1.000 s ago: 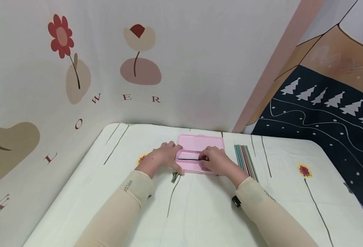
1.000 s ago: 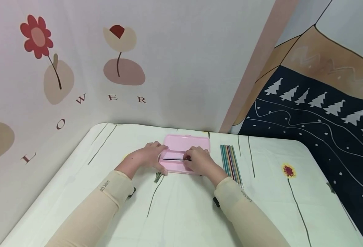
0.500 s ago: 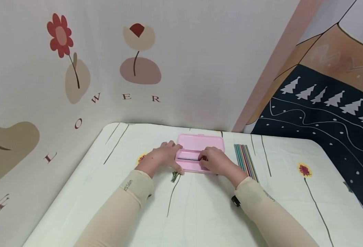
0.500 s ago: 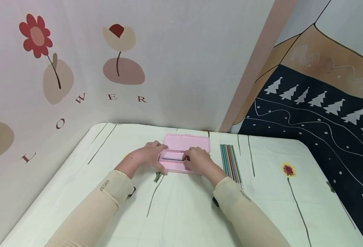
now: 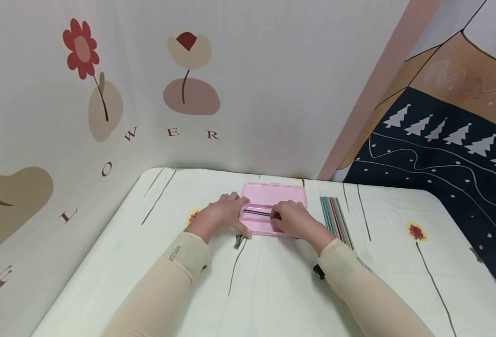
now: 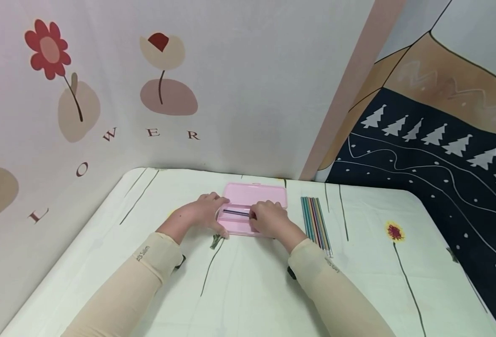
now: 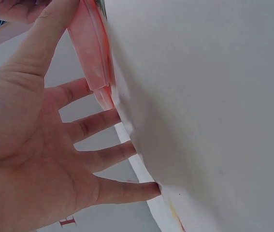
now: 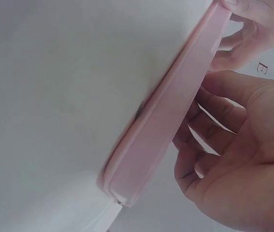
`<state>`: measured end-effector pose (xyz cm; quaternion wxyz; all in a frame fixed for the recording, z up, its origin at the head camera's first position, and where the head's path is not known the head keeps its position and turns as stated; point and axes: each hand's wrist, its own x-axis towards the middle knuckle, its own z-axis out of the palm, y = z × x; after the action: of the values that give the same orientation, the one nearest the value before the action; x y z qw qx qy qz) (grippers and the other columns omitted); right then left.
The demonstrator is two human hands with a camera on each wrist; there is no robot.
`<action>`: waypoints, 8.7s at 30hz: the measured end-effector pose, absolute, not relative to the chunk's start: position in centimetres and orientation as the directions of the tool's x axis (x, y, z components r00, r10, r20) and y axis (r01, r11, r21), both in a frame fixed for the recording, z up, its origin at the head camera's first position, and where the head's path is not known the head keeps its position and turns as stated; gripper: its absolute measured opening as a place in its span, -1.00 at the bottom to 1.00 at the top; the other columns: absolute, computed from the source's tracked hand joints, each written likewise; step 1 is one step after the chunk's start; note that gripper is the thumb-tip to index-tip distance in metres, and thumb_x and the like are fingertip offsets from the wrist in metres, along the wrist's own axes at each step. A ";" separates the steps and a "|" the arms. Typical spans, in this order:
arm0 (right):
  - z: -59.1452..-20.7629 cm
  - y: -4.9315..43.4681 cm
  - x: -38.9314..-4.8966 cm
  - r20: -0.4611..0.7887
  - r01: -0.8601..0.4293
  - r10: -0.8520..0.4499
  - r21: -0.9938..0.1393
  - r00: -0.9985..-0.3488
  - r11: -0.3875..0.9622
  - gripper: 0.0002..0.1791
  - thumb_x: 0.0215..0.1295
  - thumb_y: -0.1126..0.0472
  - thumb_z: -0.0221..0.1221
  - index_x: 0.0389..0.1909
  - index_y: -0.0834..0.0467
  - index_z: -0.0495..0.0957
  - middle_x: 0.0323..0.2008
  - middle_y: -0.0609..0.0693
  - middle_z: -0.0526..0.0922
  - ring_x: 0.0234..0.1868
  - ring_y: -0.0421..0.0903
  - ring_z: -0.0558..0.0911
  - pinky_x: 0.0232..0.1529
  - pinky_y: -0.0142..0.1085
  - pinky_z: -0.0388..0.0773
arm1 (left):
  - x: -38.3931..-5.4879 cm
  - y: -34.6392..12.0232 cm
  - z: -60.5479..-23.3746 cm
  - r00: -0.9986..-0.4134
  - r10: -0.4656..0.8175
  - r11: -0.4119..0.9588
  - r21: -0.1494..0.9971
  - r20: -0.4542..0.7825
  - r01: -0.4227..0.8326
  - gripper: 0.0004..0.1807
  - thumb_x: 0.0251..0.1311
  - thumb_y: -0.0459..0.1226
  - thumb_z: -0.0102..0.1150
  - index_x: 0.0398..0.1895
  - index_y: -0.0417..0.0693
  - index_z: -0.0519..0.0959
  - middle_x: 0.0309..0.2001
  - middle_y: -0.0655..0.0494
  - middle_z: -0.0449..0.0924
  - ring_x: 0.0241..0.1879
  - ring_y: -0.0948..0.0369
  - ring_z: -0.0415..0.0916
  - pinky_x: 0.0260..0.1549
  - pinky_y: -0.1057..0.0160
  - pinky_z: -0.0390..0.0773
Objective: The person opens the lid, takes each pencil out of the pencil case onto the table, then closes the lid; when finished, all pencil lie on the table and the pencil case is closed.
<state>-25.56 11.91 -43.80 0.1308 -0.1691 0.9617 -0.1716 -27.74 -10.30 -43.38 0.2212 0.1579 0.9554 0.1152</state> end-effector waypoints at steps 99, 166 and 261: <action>-43.5 29.9 -23.5 -0.414 0.219 -0.006 -0.493 -0.910 0.842 -0.65 0.67 0.22 -0.01 0.21 0.41 0.42 -0.25 0.21 0.67 -0.39 -0.09 0.70 -0.36 -0.25 0.75 | -27.6 -10.4 -43.2 -0.848 0.365 0.919 0.295 -0.384 0.261 0.24 -0.03 0.24 0.64 0.68 0.07 0.21 0.56 -0.11 0.27 0.53 -0.12 0.21 0.46 -0.45 0.36; -43.1 12.8 -27.1 -0.319 -0.199 -0.394 -0.503 -0.862 0.841 -0.85 0.52 0.09 0.29 -0.10 0.10 0.65 -0.25 -0.01 0.66 -0.21 -0.09 0.56 -0.12 -0.24 0.54 | -27.4 -10.3 -43.0 -0.857 0.350 0.923 0.295 -0.377 0.247 0.24 -0.04 0.26 0.64 0.68 0.14 0.22 0.56 -0.06 0.29 0.54 -0.09 0.20 0.46 -0.38 0.42; -42.8 29.2 -23.2 -0.317 0.176 0.039 -0.416 -0.948 0.892 -0.53 0.65 0.20 0.04 0.36 0.44 0.47 0.08 0.35 0.65 -0.20 0.00 0.64 -0.30 -0.27 0.63 | -27.7 -10.6 -43.7 -0.849 0.361 0.914 0.327 -0.385 0.240 0.23 -0.03 0.21 0.66 0.68 0.11 0.21 0.60 -0.05 0.23 0.59 -0.12 0.17 0.52 -0.48 0.26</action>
<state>-23.21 29.19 -42.80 0.1518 0.0559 0.9607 -0.2256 -27.69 -10.57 -43.66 0.2244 0.1579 0.9521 0.1346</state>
